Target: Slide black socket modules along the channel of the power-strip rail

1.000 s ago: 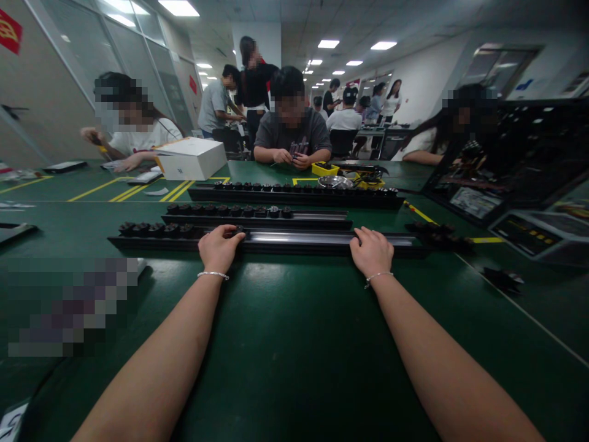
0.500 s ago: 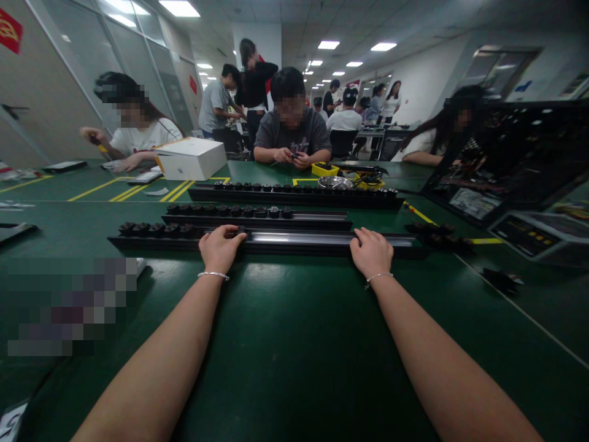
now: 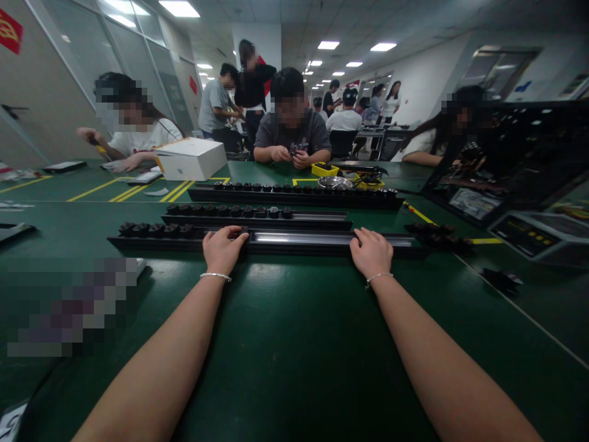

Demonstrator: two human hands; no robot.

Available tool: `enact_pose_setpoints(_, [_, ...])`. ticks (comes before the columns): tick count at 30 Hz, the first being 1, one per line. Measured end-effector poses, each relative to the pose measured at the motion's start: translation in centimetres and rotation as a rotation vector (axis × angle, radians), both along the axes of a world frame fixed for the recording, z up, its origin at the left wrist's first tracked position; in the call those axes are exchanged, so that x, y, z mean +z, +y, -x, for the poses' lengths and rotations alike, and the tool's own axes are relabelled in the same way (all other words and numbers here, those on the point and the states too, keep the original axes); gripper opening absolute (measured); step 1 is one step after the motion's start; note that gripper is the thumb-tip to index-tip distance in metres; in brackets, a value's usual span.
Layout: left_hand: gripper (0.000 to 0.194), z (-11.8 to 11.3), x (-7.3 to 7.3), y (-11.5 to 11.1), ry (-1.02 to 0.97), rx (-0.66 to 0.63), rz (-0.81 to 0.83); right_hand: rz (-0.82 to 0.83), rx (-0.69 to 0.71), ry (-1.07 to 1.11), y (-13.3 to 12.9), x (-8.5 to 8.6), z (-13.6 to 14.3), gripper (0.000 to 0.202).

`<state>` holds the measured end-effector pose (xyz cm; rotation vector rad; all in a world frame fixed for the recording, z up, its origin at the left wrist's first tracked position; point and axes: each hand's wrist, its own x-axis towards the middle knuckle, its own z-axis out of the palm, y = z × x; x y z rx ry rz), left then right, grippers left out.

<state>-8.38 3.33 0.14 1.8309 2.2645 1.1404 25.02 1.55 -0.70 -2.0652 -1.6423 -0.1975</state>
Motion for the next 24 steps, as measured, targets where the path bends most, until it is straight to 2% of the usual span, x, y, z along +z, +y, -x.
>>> enact_pose_setpoints(7, [0.026, -0.05, -0.20, 0.08, 0.014, -0.030, -0.021, -0.047, -0.002, 0.010, 0.10, -0.30, -0.01, 0.045])
enact_pose_setpoints(17, [0.027, -0.37, 0.57, -0.53, 0.008, -0.017, 0.005, -0.015, -0.003, 0.020, 0.04, -0.10, 0.00, 0.047])
enact_pose_setpoints(24, [0.027, -0.23, 0.27, -0.34, 0.008, -0.013, 0.001, -0.019, 0.000, 0.023, 0.15, -0.16, -0.08, 0.047])
